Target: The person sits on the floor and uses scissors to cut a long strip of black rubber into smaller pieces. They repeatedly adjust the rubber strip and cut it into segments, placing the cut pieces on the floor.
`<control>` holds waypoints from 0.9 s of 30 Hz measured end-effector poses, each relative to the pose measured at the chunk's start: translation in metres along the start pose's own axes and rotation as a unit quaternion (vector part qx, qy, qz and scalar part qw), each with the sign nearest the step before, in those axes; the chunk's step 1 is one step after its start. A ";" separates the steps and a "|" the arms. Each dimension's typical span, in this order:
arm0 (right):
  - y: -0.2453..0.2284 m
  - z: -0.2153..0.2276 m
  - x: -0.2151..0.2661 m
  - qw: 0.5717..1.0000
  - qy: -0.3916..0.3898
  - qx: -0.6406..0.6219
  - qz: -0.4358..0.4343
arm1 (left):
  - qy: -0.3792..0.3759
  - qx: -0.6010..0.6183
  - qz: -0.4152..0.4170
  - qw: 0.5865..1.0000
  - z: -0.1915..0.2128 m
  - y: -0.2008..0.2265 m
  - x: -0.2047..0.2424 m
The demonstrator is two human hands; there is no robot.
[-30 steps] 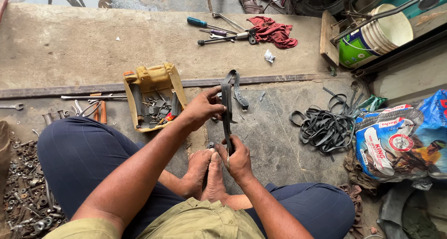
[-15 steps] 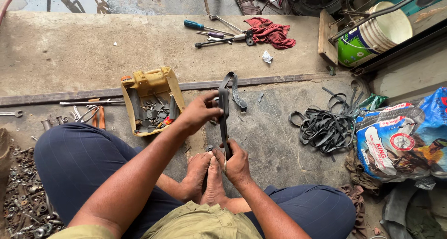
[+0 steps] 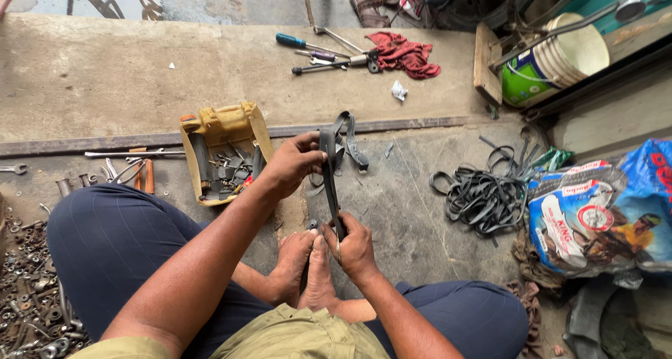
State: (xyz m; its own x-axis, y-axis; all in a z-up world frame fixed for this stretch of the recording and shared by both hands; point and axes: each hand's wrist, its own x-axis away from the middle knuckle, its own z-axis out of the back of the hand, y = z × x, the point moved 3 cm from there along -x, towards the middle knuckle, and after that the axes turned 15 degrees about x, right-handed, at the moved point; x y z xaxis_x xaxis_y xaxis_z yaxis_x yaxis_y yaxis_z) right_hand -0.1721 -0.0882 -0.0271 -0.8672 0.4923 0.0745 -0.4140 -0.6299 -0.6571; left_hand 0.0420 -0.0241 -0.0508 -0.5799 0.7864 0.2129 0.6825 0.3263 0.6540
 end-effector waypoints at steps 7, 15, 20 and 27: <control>0.000 0.003 -0.006 1.000 0.000 -0.004 -0.011 | -0.050 -0.071 0.032 0.996 -0.020 0.006 0.015; 0.003 -0.001 -0.004 0.998 0.039 0.021 0.034 | -0.010 -0.076 0.035 0.996 -0.007 0.001 0.008; 0.003 -0.001 -0.002 1.000 0.013 0.021 0.008 | 0.010 -0.019 -0.008 1.000 0.001 -0.002 0.000; -0.001 0.002 -0.005 1.000 0.003 -0.002 -0.012 | -0.023 -0.104 0.040 0.994 -0.013 -0.001 0.011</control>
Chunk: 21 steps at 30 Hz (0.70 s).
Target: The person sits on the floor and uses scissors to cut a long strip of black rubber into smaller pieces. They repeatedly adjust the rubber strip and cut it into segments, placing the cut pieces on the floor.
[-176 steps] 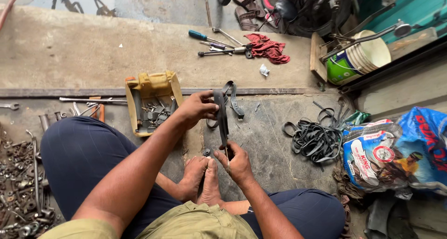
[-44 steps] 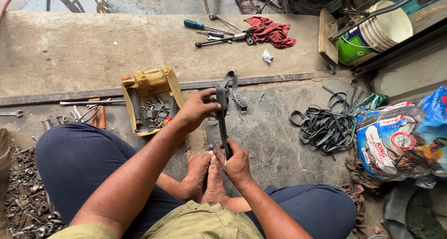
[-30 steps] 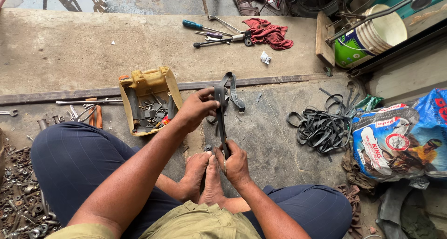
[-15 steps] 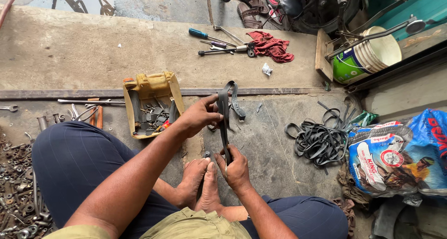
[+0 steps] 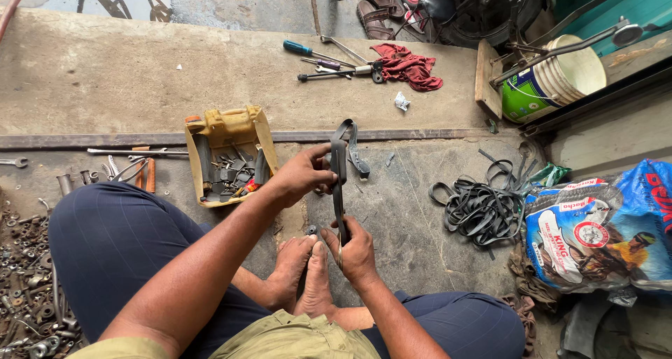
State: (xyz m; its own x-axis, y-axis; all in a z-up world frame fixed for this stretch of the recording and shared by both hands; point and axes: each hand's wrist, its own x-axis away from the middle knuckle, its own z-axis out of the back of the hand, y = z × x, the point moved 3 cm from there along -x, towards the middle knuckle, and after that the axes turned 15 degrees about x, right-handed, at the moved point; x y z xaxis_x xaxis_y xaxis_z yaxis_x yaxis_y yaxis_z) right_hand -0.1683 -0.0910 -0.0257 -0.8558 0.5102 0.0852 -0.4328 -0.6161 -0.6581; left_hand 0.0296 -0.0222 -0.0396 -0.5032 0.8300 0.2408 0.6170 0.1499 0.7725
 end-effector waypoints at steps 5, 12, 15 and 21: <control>0.006 -0.003 -0.002 1.000 0.010 0.013 0.005 | 0.004 0.011 -0.005 1.000 -0.001 0.000 -0.002; 0.008 -0.006 0.002 0.999 0.015 0.026 0.020 | 0.026 0.090 -0.037 0.995 0.019 -0.012 -0.016; 0.005 -0.006 0.002 1.000 0.008 0.010 0.018 | 0.029 0.062 -0.028 0.997 0.020 -0.012 -0.015; 0.005 -0.005 0.001 1.000 0.009 0.011 0.008 | 0.018 0.040 -0.005 0.999 0.005 -0.013 -0.005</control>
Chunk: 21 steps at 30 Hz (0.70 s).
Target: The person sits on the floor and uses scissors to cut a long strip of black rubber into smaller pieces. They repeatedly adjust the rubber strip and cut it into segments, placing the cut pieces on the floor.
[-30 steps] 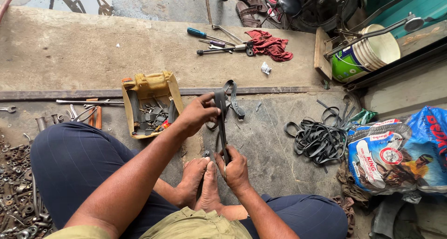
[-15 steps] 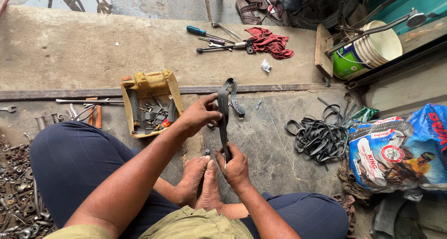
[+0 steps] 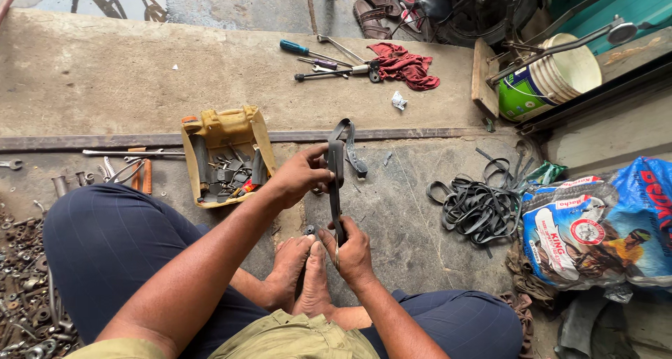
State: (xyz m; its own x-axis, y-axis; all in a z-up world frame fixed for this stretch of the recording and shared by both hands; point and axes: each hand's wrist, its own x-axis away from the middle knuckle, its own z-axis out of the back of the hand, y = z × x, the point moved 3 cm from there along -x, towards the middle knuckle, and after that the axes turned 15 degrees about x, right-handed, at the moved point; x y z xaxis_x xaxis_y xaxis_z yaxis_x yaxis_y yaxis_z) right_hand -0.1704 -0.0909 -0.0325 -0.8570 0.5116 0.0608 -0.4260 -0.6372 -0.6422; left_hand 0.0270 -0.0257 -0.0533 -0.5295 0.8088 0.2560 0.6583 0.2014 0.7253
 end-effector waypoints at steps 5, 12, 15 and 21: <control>0.001 -0.003 -0.001 1.000 0.021 0.001 0.024 | 0.005 0.020 -0.011 1.000 -0.002 0.002 0.000; 0.003 -0.003 0.001 1.000 0.011 0.005 0.006 | 0.009 0.071 -0.026 0.997 0.010 0.002 -0.008; -0.001 0.000 0.000 0.998 0.045 -0.006 0.046 | 0.004 0.052 -0.019 0.998 0.009 0.001 -0.007; 0.003 0.001 -0.001 0.999 0.034 -0.003 0.021 | 0.001 -0.031 -0.009 0.999 0.001 -0.004 0.000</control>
State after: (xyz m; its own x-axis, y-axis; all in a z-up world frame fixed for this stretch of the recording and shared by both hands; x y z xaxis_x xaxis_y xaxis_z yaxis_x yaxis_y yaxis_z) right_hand -0.1712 -0.0935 -0.0340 -0.8530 0.5216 -0.0180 -0.3876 -0.6562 -0.6475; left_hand 0.0250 -0.0257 -0.0571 -0.5415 0.8048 0.2432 0.6147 0.1817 0.7675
